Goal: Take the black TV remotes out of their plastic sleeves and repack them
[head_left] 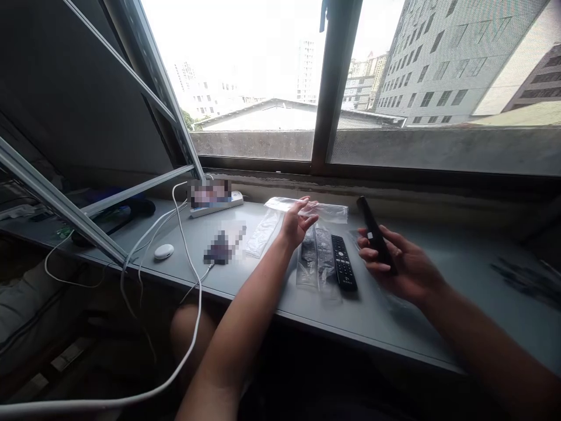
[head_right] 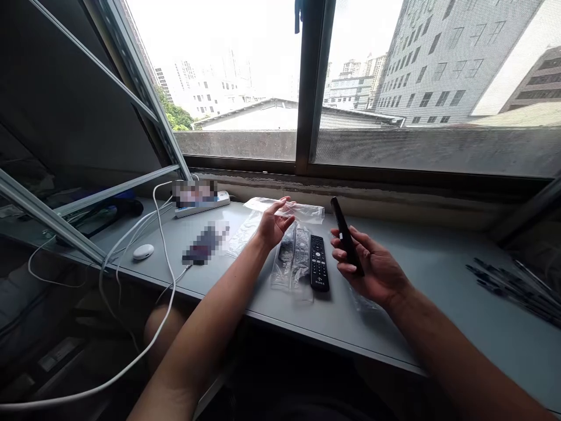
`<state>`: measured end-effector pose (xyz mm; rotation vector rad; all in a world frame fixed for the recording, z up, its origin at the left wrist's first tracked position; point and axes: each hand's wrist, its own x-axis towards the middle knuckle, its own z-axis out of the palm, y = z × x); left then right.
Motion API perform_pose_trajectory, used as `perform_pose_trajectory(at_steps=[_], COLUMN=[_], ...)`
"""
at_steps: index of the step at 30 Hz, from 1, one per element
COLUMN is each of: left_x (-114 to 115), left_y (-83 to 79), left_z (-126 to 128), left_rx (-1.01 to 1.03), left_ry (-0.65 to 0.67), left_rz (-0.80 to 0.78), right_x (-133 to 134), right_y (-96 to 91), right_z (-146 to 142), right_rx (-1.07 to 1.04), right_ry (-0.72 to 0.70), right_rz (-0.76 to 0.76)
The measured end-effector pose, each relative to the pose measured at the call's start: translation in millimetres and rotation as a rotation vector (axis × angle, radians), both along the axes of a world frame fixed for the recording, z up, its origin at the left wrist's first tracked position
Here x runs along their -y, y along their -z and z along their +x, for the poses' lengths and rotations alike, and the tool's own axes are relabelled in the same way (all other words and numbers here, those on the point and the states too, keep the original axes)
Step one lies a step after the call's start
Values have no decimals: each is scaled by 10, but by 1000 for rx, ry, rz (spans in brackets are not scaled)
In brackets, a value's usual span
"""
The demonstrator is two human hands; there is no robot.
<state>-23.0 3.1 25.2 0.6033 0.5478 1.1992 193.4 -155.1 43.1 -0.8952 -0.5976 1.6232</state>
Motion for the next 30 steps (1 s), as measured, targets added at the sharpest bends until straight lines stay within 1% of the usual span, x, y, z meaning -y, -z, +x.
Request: perform_pose_trajectory(at_steps=[7, 9, 12, 17, 21, 25, 30], left_x=[-17, -16, -9, 5, 15, 22, 20], left_y=[18, 17, 9, -10, -21, -29, -24], left_z=[-1, -1, 0, 3, 5, 7, 10], left_rx=[-1, -4, -7, -14, -18, -29, -43], left_ry=[-2, -8, -17, -17, -12, -13, -8], left_rz=[8, 5, -1, -5, -2, -7, 1], right_x=[11, 15, 2, -53, -90, -99, -48], right_y=[-4, 19, 88, 212, 271, 279, 213], right_z=[-21, -27, -20, 13, 23, 16, -35], right_rx=[-24, 10, 108, 196, 308, 393, 477], right_ry=[56, 76, 114, 95, 154, 215, 274], right_rz=[-34, -28, 20, 101, 232, 288, 317])
